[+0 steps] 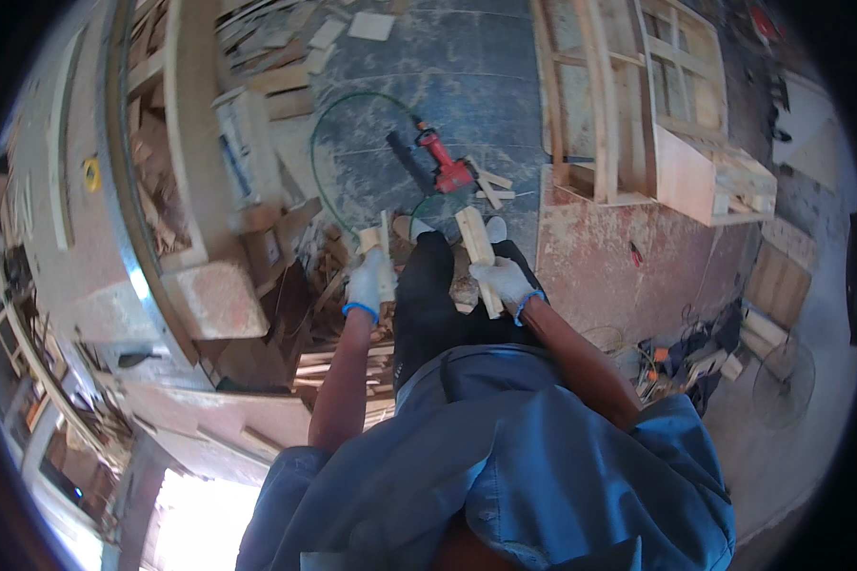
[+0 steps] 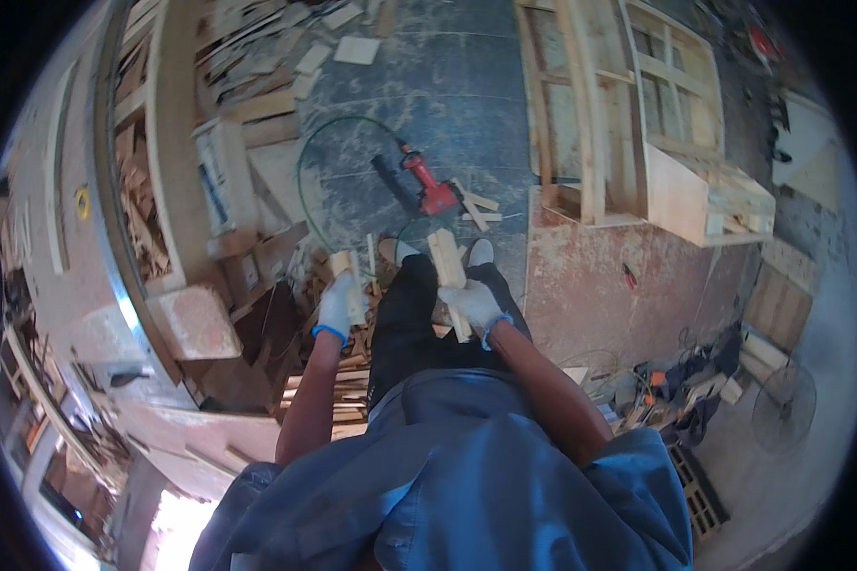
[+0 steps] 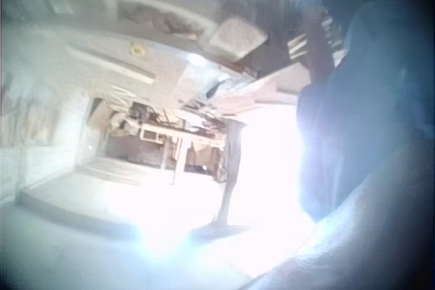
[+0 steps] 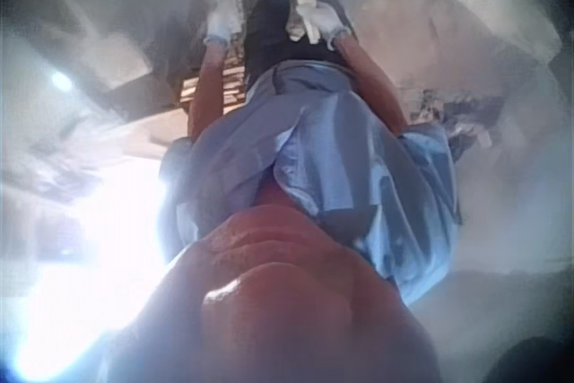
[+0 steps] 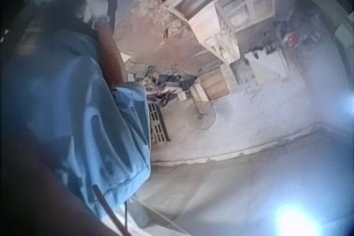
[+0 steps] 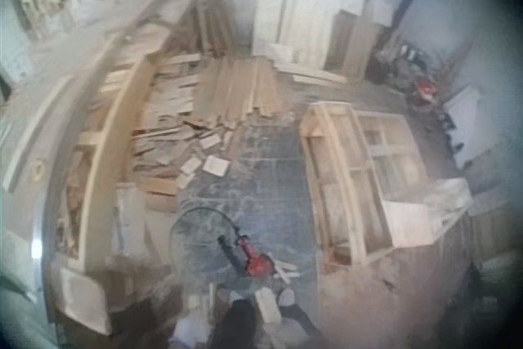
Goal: The person measures and cuts wooden planks, then uses a nail gun to attach them to a wooden frame. They repeatedly measure, cut, and fasten pieces to build up the structure.
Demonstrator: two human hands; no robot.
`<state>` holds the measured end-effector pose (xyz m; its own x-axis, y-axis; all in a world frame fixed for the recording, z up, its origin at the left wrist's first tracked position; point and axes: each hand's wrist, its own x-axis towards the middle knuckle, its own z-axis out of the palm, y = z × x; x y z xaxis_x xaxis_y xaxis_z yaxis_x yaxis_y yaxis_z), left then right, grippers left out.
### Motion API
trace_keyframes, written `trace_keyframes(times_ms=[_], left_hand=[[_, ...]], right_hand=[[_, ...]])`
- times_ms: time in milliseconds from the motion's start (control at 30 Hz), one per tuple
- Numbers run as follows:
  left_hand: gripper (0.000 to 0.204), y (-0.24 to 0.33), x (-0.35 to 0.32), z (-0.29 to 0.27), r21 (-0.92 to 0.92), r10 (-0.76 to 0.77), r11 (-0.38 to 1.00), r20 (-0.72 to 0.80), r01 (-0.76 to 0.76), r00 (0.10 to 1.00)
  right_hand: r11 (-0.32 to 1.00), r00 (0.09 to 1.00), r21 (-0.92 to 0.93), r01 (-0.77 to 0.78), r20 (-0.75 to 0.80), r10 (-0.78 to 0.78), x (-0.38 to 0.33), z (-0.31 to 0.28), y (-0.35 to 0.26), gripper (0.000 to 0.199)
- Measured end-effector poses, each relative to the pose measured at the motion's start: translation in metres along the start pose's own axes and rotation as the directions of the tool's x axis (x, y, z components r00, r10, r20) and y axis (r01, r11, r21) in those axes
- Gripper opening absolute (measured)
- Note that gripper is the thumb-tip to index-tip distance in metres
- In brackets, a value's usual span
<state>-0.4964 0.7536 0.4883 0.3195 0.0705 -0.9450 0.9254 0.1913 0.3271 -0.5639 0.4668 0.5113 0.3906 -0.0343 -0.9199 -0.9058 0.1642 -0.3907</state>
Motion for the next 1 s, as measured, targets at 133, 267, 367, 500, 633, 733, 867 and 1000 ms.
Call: trace_keyframes(times_ms=[133, 267, 367, 500, 633, 733, 867, 1000], left_hand=[[0.039, -0.019, 0.025, -0.017, -0.027, 0.098, 0.995, -0.013, -0.099, 0.995], [0.041, -0.01, 0.022, 0.002, 0.156, 0.025, 0.988, -0.136, -0.003, 0.99], [0.043, 0.007, 0.01, 0.053, 0.423, 0.077, 0.906, -0.131, -0.014, 0.988], [0.033, -0.006, 0.039, 0.107, 0.506, 0.226, 0.834, 0.05, -0.219, 0.973], [0.026, -0.007, 0.01, 0.249, 0.565, 0.25, 0.776, 0.134, -0.281, 0.959], [0.028, -0.018, -0.01, 0.367, 0.527, 0.164, 0.808, 0.227, -0.263, 0.96], [0.032, -0.016, 0.014, 0.476, 0.717, 0.067, 0.591, 0.414, -0.371, 0.908], [0.04, 0.002, 0.013, 0.579, 0.806, 0.121, 0.281, 0.509, -0.521, 0.852]], right_hand=[[0.994, 0.996, 0.077, -0.082, -0.026, 0.084, 0.005, -0.02, 0.009, 0.043], [0.989, 0.999, 0.144, 0.02, -0.048, -0.013, 0.006, -0.049, 0.021, 0.044], [0.991, 0.995, 0.137, 0.004, -0.099, 0.01, 0.008, -0.083, 0.023, 0.046], [0.954, 0.998, 0.299, 0.013, -0.067, 0.007, 0.027, -0.129, 0.032, 0.04], [0.93, 0.995, 0.359, 0.08, -0.081, -0.054, 0.035, -0.194, 0.013, 0.032], [0.852, 0.988, 0.5, 0.151, -0.11, -0.111, 0.039, -0.253, 0.007, 0.032], [0.722, 0.982, 0.672, 0.162, -0.18, -0.053, 0.024, -0.329, -0.002, 0.033], [0.674, 0.973, 0.72, 0.165, -0.231, 0.008, 0.028, -0.383, 0.018, 0.025]])
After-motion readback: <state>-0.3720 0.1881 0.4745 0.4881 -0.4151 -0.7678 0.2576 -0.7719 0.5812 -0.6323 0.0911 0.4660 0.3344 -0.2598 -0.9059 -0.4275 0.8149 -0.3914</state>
